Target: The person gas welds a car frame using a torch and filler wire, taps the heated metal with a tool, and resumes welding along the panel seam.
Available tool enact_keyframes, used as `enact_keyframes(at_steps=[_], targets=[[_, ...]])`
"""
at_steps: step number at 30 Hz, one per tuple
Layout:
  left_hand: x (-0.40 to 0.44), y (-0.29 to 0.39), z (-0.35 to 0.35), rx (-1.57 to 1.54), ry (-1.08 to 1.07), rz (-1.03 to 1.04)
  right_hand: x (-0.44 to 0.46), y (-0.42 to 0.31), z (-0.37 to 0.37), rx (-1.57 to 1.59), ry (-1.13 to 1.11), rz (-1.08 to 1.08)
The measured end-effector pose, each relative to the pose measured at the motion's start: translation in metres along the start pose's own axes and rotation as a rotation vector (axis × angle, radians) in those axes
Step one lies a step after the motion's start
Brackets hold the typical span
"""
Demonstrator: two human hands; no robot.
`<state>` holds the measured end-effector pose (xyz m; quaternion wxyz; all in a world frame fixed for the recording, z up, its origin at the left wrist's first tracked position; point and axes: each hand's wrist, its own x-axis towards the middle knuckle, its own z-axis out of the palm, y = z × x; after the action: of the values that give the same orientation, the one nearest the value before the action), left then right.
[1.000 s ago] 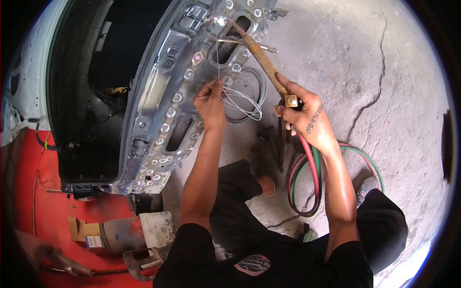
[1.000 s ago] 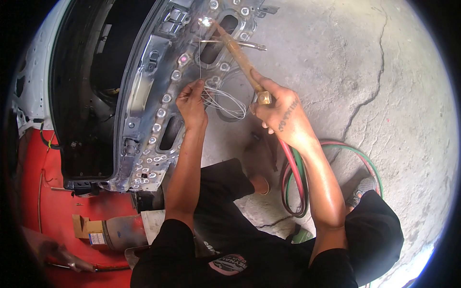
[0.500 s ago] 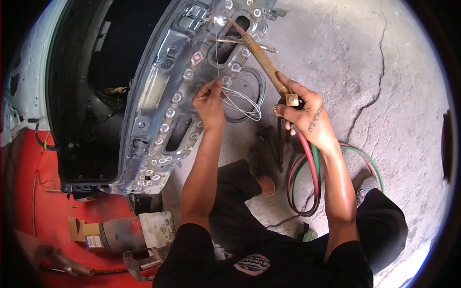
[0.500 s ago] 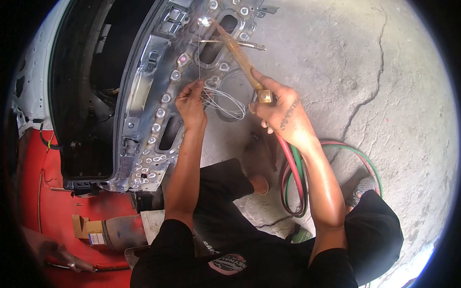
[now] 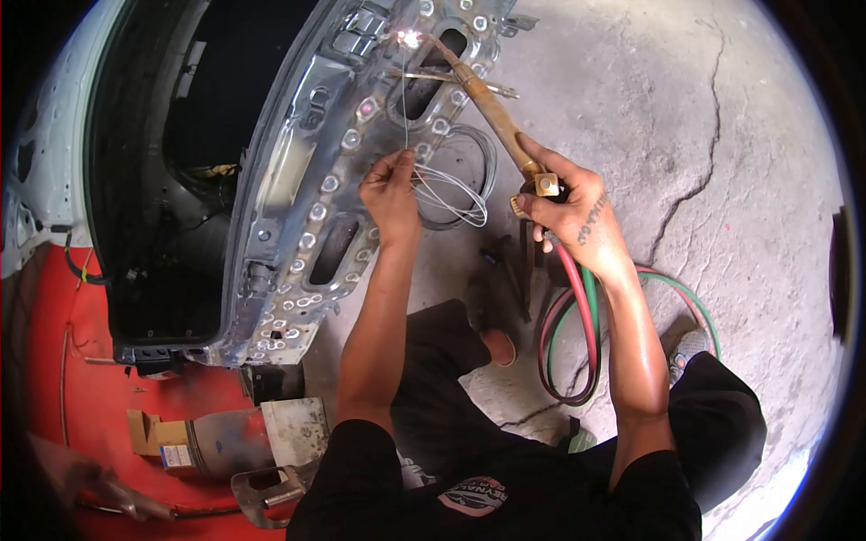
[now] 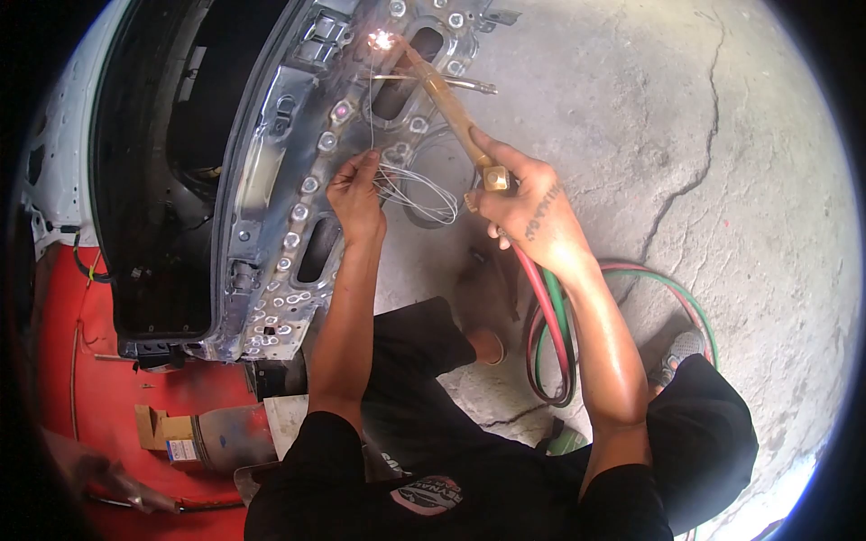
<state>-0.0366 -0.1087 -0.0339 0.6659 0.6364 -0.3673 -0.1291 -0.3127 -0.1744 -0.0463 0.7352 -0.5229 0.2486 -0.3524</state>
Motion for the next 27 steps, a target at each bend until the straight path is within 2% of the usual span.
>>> enact_keyframes(at_steps=[27], targets=[[0.003, -0.001, -0.002, 0.024, -0.022, 0.004, -0.001, 0.0, -0.002, 0.036, 0.005, 0.023]])
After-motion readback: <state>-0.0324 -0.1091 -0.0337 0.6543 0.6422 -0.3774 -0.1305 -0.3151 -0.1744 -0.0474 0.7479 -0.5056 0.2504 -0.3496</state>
